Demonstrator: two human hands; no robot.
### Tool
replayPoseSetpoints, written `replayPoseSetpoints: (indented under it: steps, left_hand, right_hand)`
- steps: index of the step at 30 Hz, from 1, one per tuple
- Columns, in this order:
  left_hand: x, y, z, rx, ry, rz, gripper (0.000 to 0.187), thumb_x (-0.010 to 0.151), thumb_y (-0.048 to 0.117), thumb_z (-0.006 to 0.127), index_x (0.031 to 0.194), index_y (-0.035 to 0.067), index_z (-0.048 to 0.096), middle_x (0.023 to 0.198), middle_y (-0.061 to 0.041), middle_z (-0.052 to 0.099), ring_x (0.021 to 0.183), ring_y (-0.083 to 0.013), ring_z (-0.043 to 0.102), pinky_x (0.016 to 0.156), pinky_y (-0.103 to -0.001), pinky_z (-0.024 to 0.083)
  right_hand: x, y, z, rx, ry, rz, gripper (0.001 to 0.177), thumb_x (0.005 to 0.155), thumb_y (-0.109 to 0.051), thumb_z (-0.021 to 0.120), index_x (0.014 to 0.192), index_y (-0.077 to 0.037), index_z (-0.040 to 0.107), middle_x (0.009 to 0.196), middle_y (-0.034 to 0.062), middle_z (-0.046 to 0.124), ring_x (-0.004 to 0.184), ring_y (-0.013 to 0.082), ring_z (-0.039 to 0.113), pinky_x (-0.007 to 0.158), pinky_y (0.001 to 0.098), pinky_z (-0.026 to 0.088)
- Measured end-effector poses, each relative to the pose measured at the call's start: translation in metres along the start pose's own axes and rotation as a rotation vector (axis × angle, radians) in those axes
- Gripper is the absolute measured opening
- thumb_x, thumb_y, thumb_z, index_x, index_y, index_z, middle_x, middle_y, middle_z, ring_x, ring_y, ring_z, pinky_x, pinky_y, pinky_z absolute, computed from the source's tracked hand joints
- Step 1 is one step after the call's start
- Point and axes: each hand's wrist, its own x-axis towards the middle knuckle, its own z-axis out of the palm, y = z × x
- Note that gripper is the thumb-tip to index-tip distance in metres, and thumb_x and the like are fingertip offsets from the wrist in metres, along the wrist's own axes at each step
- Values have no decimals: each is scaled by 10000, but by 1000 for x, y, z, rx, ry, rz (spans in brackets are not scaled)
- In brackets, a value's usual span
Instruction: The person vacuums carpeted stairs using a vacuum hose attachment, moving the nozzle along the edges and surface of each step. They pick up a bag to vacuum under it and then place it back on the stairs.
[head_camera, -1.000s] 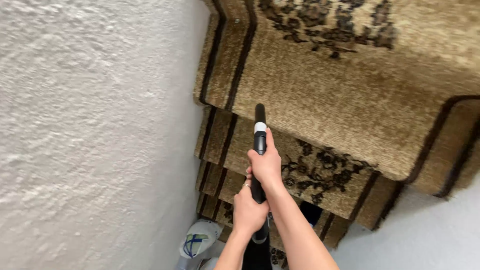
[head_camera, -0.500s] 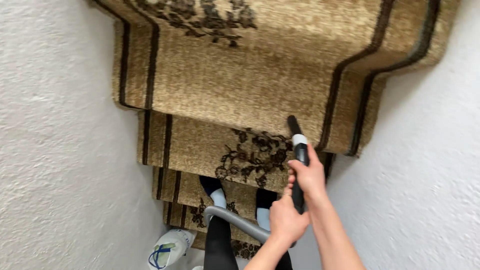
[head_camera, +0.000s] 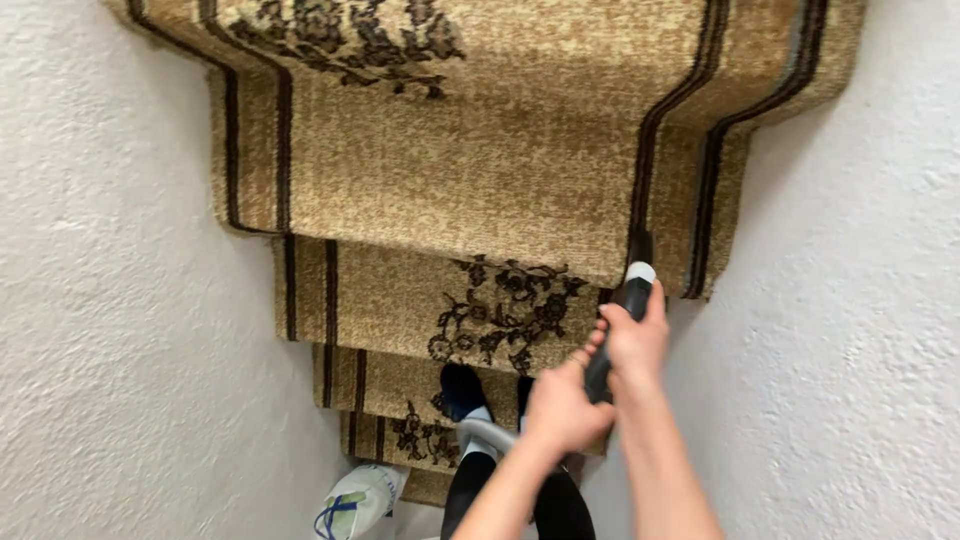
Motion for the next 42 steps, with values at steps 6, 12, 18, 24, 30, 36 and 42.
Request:
replayPoseSetpoints:
  steps: [6,12,18,24,30,36,42]
  left_hand:
    - [-3,-67,-115,-133,385,-277,560,655,181,755,1213,139,731,1111,-164,779,1109,-408,713,932,-535,580]
    - [1,-95,-126,-214,593,-421,419,710,307,765,1112,197,720,994,-147,791,1064,-376,726,846,-567,561]
    - [7,3,-51,-124,264,-197,583,696,377,790,1220,147,680,1049,-232,761,1084,-462,704,927,-594,563]
    - [27,26,25,39,-78,50,646,711,316,624,1333,158,556,976,-212,722,894,-490,668,760,-551,530]
    - [7,-24,-17,-3,-71,45,742,639,397,673,1359,227,621,1008,-202,729,932,-463,671,750,-487,516]
    - [-25,-78,-64,-46,30,-302,717,667,417,680,1367,274,622,1011,-91,763,959,-333,714,795,-388,546]
    - [-38,-89,-103,-141,-26,-497,792,727,438,672,1485,333,468,972,-52,731,928,-299,687,813,-368,517]
  right_hand:
    - [-73,27,171,-227,-380,-36,832,851,-57,711,1595,-215,374,688,206,673,466,260,690,422,372,621]
    - [-98,28,216,-488,-573,-71,889,748,-92,726,1561,-301,430,776,197,716,462,258,708,379,331,608]
    - [-37,-32,95,-297,-373,-86,830,863,-18,641,1610,-216,341,675,223,593,480,288,671,401,391,599]
    - [37,-27,-24,-10,-86,-83,607,865,9,599,1416,-224,493,601,103,484,436,166,453,403,323,369]
    - [-4,13,19,-78,21,-78,765,827,20,572,1529,-238,409,588,144,521,417,199,478,363,354,390]
    - [-86,20,93,-123,-136,114,940,822,52,537,1639,-339,283,587,179,493,408,228,465,338,383,385]
    - [-134,2,134,-232,-384,235,924,926,43,614,1665,-343,216,695,192,530,483,251,482,451,407,420]
